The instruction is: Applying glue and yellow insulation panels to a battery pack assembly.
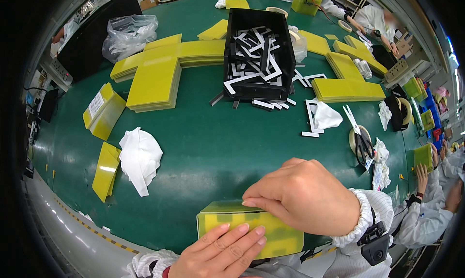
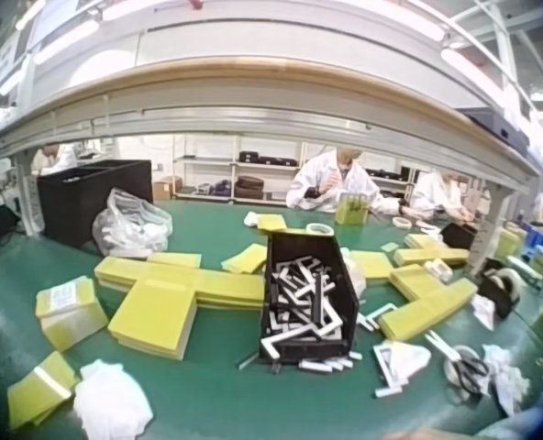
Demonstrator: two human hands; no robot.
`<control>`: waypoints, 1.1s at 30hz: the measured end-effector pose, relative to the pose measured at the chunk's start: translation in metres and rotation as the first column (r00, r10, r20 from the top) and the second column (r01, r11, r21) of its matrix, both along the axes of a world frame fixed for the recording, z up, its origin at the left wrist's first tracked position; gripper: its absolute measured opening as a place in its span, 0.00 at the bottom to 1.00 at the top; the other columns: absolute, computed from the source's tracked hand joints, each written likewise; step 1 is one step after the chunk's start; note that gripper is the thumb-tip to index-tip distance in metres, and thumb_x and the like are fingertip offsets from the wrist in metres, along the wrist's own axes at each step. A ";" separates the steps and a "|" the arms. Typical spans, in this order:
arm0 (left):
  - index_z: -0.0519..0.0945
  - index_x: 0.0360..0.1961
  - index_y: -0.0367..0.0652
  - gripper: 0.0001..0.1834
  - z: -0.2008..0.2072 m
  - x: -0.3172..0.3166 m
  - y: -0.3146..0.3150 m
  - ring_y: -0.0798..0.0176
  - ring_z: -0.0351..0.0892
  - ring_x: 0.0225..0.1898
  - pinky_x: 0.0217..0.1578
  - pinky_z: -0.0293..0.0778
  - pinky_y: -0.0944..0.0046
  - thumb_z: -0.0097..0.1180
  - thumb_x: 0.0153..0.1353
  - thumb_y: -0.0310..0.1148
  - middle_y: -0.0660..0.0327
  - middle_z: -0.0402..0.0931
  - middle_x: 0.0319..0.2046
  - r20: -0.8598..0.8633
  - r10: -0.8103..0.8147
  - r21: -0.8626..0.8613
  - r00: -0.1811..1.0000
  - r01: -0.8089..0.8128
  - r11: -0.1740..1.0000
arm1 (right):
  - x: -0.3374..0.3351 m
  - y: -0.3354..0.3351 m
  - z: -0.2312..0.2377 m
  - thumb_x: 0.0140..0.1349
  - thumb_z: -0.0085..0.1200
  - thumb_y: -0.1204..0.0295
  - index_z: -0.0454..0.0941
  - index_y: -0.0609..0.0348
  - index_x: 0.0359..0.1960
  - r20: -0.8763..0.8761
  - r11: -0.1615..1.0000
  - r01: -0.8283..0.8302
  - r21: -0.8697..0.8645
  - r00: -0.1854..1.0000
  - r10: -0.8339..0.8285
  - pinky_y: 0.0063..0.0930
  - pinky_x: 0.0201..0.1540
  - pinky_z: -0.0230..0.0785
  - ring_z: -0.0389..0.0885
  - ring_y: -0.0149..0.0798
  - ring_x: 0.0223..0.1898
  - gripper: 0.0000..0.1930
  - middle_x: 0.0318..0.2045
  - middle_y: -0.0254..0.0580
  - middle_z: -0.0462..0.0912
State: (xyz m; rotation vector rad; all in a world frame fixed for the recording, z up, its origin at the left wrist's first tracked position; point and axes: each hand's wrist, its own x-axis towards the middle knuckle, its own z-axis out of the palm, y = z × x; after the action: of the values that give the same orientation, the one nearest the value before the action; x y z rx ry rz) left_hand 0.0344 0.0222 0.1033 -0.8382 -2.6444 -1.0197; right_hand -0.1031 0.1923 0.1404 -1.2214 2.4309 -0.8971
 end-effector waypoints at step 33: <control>0.79 0.45 0.31 0.31 0.007 -0.002 -0.002 0.50 0.75 0.52 0.57 0.66 0.53 0.61 0.50 0.50 0.48 0.77 0.46 0.011 0.006 0.046 1.000 -0.007 0.999 | 0.052 -0.004 0.006 0.49 0.61 0.76 0.82 0.61 0.29 -0.172 0.995 0.076 0.068 0.983 -0.063 0.33 0.45 0.67 0.76 0.39 0.42 0.05 0.39 0.36 0.81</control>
State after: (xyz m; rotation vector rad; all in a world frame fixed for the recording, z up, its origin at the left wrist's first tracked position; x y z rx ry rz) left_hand 0.0329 0.0202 0.1103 -0.8162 -2.6203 -1.0816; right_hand -0.0509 0.1880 0.1464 -1.2396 2.6294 -0.7412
